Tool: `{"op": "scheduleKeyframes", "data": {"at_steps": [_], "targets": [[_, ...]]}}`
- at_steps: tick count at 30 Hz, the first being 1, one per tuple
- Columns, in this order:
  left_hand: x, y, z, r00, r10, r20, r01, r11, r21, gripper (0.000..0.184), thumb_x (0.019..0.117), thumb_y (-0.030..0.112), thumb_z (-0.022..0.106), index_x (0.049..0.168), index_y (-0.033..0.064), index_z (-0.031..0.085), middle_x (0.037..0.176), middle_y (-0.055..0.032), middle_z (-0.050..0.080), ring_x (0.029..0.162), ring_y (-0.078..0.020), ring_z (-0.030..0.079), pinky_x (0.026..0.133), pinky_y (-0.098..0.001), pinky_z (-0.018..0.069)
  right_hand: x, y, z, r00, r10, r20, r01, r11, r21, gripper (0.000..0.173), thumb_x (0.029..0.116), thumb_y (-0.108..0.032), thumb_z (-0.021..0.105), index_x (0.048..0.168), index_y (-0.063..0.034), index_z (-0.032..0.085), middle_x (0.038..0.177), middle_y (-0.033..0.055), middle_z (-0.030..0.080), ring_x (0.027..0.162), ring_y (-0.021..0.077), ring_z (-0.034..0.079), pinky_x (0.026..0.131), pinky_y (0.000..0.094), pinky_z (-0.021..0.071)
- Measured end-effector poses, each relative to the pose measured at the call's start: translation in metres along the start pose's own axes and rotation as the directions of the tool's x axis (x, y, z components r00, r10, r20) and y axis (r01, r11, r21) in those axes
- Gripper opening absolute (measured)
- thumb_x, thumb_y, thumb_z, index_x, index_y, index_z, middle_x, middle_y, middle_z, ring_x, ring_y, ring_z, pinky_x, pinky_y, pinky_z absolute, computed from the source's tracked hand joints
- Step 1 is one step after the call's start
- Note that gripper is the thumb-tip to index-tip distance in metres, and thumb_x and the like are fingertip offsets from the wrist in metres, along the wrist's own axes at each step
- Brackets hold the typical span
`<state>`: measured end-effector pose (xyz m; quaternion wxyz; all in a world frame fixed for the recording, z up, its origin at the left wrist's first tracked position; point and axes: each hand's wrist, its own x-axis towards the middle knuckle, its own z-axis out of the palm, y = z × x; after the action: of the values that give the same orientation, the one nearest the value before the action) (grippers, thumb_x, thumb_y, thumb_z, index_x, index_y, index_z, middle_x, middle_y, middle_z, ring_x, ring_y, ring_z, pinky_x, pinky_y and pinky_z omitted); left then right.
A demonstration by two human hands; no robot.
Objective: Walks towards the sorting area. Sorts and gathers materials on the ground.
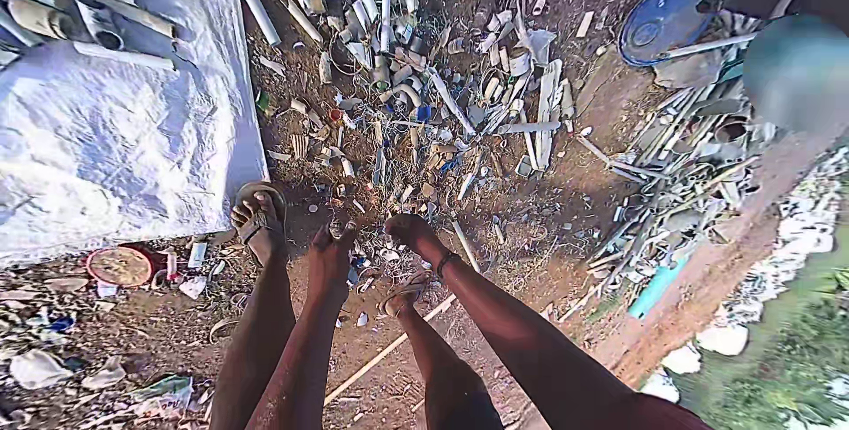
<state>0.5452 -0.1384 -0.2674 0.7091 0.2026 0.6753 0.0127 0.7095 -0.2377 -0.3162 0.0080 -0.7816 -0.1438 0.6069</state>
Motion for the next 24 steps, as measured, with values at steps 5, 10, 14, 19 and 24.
{"op": "scheduleKeyframes", "data": {"at_steps": [5,10,14,19,24], "targets": [[0.008,0.051,-0.024,0.997,0.018,0.08,-0.008,0.992,-0.125,0.004,0.095,0.003,0.065,0.096,-0.0001,0.062,0.076,-0.0031,0.059,0.064,-0.0088,0.057,0.059,-0.0251,0.0493,0.01,-0.049,0.023,0.996,0.021,0.083,-0.008,0.988,-0.156,0.033,0.1039,-0.022,0.056,0.122,0.0022,0.068,0.114,0.018,0.07,0.101,0.0232,0.068,0.094,0.0414,0.0532],[0.022,0.084,-0.047,0.989,0.022,0.146,-0.005,0.994,-0.114,0.032,0.0907,-0.004,0.06,0.123,-0.0042,0.06,0.097,-0.0126,0.062,0.077,-0.0156,0.058,0.068,-0.0339,0.05,-0.002,-0.101,0.021,0.988,0.129,0.082,-0.093,0.935,-0.342,0.034,0.104,-0.024,0.056,0.122,0.0025,0.068,0.117,0.021,0.069,0.109,0.0302,0.067,0.099,0.0488,0.0508],[0.03,0.105,-0.053,0.989,0.022,0.144,0.007,0.98,-0.199,0.029,0.0896,-0.006,0.063,0.119,-0.0034,0.062,0.095,-0.0109,0.062,0.072,-0.0128,0.057,0.062,-0.0294,0.0488,0.019,-0.134,-0.016,0.99,0.112,-0.086,-0.138,0.891,-0.432,0.033,0.1026,-0.025,0.058,0.121,0.001,0.068,0.117,0.0206,0.069,0.111,0.0321,0.066,0.1,0.0513,0.0501],[0.037,0.115,-0.041,0.988,-0.008,0.152,0.038,0.98,-0.196,0.023,0.0908,-0.006,0.064,0.113,-0.0027,0.063,0.087,-0.0067,0.062,0.064,-0.0087,0.056,0.056,-0.0242,0.0482,0.098,-0.138,-0.089,0.926,0.011,-0.378,-0.187,0.881,-0.434,0.033,0.1008,-0.025,0.064,0.123,-0.002,0.069,0.12,0.0237,0.07,0.116,0.0413,0.065,0.1,0.0623,0.0496],[0.035,0.126,-0.019,0.995,0.008,0.097,0.016,0.969,-0.245,0.02,0.0914,-0.007,0.062,0.111,-0.0013,0.064,0.088,-0.0062,0.064,0.067,-0.0098,0.06,0.057,-0.024,0.05,0.16,-0.138,-0.133,0.88,-0.081,-0.467,-0.167,0.869,-0.465,0.04,0.0979,-0.023,0.065,0.132,-0.0028,0.064,0.125,0.0251,0.067,0.118,0.0429,0.065,0.098,0.0647,0.0501]]}}
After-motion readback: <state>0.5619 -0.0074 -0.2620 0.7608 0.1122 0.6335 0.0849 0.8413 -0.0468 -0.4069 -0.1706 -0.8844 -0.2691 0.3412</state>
